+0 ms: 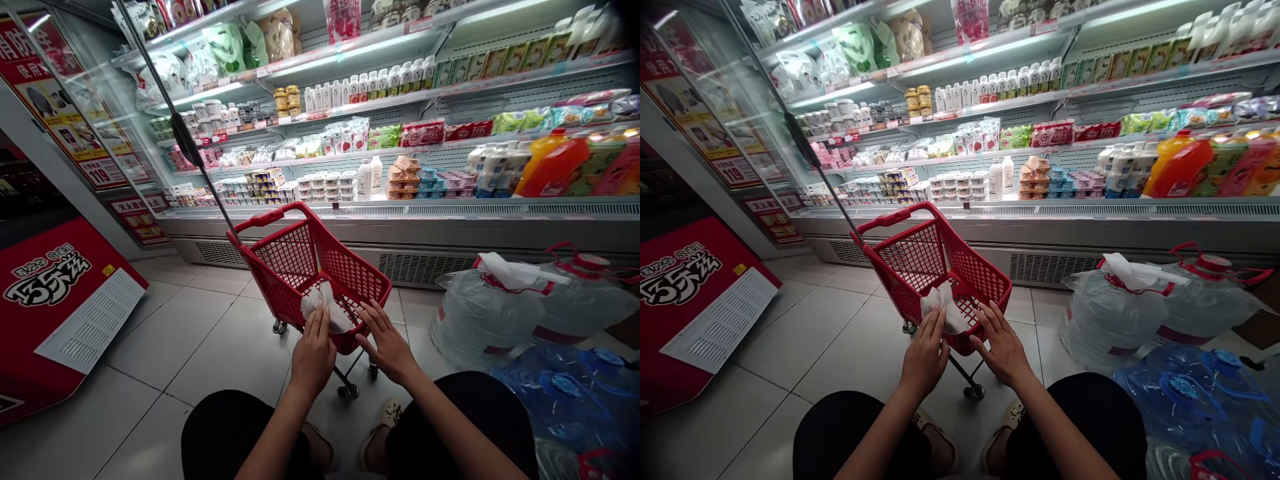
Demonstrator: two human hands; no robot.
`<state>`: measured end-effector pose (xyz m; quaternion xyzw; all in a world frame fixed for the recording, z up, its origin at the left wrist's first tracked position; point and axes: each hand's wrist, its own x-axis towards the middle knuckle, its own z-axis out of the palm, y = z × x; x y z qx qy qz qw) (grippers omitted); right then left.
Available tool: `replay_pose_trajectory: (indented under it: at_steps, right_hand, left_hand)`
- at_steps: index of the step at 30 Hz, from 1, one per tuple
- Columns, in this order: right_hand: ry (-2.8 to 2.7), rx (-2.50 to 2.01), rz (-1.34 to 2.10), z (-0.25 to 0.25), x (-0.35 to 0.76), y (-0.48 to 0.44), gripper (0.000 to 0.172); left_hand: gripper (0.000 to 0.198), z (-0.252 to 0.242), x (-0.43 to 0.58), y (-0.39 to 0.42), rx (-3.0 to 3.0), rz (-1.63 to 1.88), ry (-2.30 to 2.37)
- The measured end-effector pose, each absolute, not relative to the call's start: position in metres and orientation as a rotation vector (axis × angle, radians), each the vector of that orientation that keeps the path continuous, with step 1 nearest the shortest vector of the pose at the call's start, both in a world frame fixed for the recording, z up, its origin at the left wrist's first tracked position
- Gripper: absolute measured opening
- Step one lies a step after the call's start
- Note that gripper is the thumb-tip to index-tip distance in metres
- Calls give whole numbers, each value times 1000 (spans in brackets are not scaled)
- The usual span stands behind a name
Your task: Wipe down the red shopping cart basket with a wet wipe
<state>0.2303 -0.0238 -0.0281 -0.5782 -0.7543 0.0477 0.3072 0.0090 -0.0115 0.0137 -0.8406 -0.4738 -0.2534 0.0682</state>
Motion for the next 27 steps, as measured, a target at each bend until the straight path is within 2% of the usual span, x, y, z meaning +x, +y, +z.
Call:
replay_pose_trajectory:
  at_steps: [8,14,23,27]
  right_hand:
    - [-1973,-1529,119,-30,237,-20,58]
    - [-2000,-1510,107,-31,241,-22,57]
    - [-2018,-1522,119,-33,240,-21,56]
    - [-2018,-1500,137,-31,241,-21,55]
  left_hand:
    - [84,5,10,-21,-2604,-936,-1395]
    - [87,8,0,-21,-2392,-1028,-1447]
    - [78,8,-3,-19,-2419,-894,-1477]
    - [82,4,0,-21,-2446,-893,-1463]
